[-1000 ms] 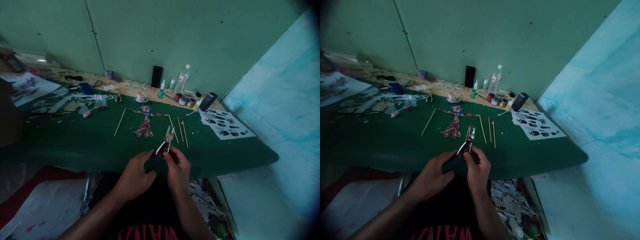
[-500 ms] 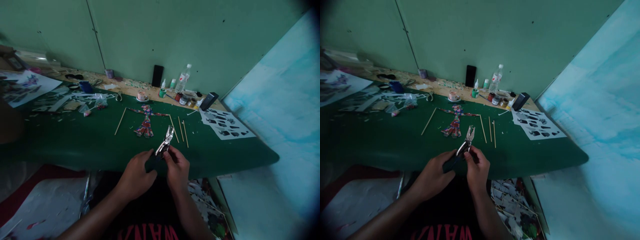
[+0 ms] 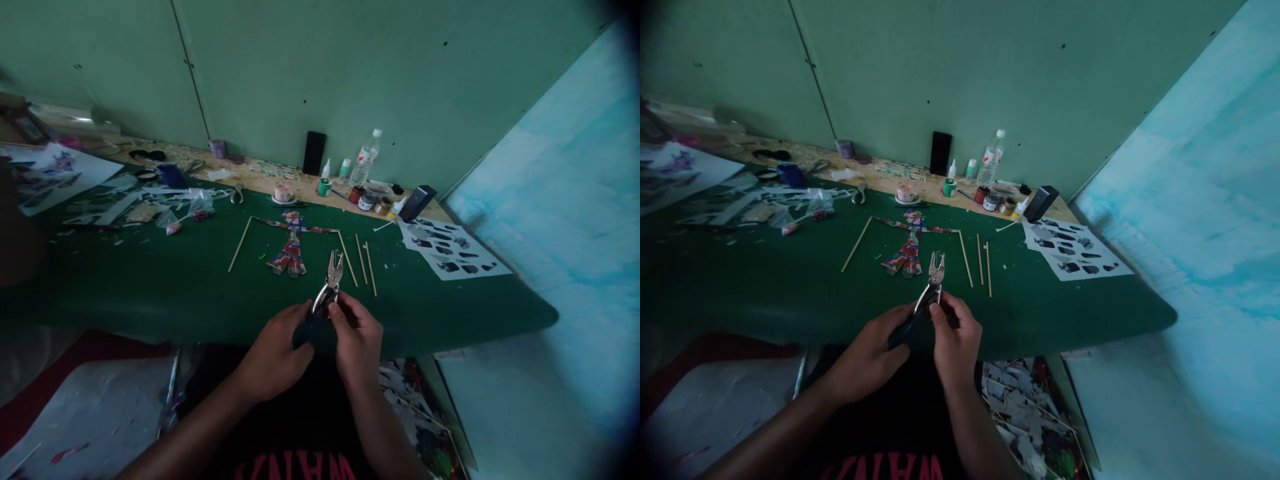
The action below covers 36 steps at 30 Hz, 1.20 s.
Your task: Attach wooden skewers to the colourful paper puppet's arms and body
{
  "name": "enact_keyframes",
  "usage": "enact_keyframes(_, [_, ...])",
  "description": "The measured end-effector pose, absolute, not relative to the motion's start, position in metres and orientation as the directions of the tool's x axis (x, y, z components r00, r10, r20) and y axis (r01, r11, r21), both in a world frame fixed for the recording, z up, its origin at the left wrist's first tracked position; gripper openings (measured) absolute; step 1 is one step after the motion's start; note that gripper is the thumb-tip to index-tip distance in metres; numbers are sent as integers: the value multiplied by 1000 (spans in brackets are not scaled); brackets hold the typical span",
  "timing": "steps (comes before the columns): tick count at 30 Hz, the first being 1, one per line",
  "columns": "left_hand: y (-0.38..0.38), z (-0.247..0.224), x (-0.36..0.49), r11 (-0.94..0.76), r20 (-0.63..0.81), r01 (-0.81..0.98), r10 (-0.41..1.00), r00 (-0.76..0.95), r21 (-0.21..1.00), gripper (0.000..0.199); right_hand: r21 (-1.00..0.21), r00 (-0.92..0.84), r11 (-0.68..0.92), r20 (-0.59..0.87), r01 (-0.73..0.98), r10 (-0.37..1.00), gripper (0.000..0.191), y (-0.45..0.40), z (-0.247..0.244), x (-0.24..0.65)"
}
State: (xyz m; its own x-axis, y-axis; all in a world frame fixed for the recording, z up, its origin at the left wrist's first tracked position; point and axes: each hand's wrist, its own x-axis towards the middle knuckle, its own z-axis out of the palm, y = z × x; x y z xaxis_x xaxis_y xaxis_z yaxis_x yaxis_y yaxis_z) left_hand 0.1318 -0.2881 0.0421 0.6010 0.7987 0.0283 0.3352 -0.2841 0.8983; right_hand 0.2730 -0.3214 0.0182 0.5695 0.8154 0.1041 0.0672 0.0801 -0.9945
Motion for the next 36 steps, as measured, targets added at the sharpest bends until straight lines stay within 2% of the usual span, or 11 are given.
enact_keyframes(7, [-291,34,136,-194,27,223,809,587,955,65,-994,593,89,105,56,798,27,-321,14,270])
enact_keyframes(12, [-289,34,135,-115,-63,261,809,584,958,59,-997,594,47,74,61,801,27,-320,13,273])
enact_keyframes(15, [-287,36,134,-138,-64,297,812,580,945,61,-999,524,-3,19,40,851,26,-318,15,278])
enact_keyframes(18, [-285,37,133,-176,-44,323,818,573,930,65,-999,477,-20,-32,-31,878,23,-316,15,281])
enact_keyframes(24, [-288,36,135,-222,-16,333,811,585,916,65,-985,555,66,-34,-159,831,19,-314,8,278])
enact_keyframes(30, [-288,34,136,-287,34,350,813,581,892,63,-924,501,63,-147,-378,853,21,-314,7,275])
enact_keyframes(36, [-289,37,135,-300,53,329,806,590,896,63,-888,482,83,-165,-453,860,23,-315,8,274])
